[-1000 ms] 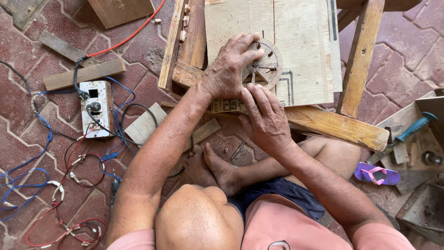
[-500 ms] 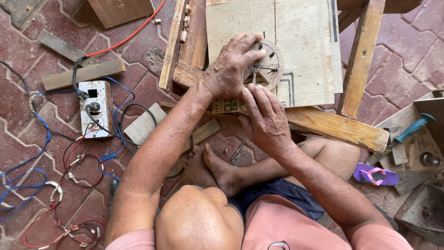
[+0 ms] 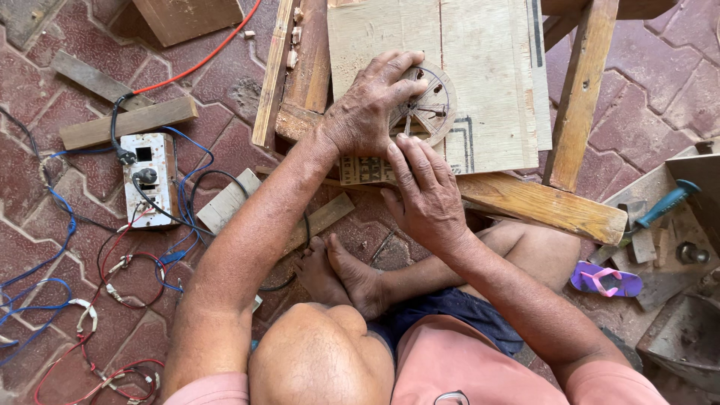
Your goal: The person sits on the floor holding a round wooden wheel with slots and fits small wooden pieces into the slots by hand, pressing them into place. They turn the wheel over, work on it against a wooden board, and rotate it to fit pieces into different openings.
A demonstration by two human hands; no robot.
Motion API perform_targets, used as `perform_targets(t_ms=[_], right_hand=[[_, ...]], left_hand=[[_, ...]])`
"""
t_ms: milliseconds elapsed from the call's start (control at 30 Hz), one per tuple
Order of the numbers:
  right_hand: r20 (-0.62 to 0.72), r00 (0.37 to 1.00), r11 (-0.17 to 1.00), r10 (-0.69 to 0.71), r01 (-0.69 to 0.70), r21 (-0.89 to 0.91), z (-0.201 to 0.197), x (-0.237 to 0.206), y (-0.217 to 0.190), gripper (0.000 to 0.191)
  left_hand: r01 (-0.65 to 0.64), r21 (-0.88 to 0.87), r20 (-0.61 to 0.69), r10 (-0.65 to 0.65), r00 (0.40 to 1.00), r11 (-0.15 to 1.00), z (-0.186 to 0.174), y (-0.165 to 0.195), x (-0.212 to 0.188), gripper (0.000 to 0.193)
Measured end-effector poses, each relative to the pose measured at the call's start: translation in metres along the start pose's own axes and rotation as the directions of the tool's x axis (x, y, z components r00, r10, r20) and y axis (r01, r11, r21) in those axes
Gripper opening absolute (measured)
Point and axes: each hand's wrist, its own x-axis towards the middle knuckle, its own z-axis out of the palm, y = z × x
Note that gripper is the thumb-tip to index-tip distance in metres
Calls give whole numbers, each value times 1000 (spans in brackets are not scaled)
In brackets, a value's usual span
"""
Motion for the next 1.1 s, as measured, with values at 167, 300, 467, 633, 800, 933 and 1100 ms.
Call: perform_targets(t_ms=[167, 300, 467, 633, 800, 933, 1100], right_hand=[[0, 1000, 1000, 7, -7, 3, 2, 1, 0, 79], [4, 1000, 1000, 7, -7, 11, 1, 1, 0, 81], [4, 1000, 999, 10, -10, 31, 0, 1, -1, 82], [15, 1000, 999, 11, -11, 30, -1, 1, -2, 82], [23, 1000, 999, 12, -13, 30, -1, 1, -3, 82], [16, 1000, 999, 8, -8, 33, -2, 2, -3, 82], [18, 1000, 999, 15, -16, 35, -2, 4, -4, 83]], left_hand=[[-30, -10, -16, 29, 999, 1000, 0, -4, 0, 86], [-20, 4, -3, 20, 1000, 1000, 1, -4, 0, 86], [-21, 13, -2, 21, 1000, 1000, 0, -3, 1, 86], [-40, 7, 10, 40, 999, 999, -1, -4, 1, 88], [-45, 25, 20, 44, 999, 999, 0, -7, 1, 89], [-62, 32, 1, 62, 998, 998, 1, -7, 2, 88], [-64, 14, -11, 64, 998, 998, 0, -8, 2, 88]])
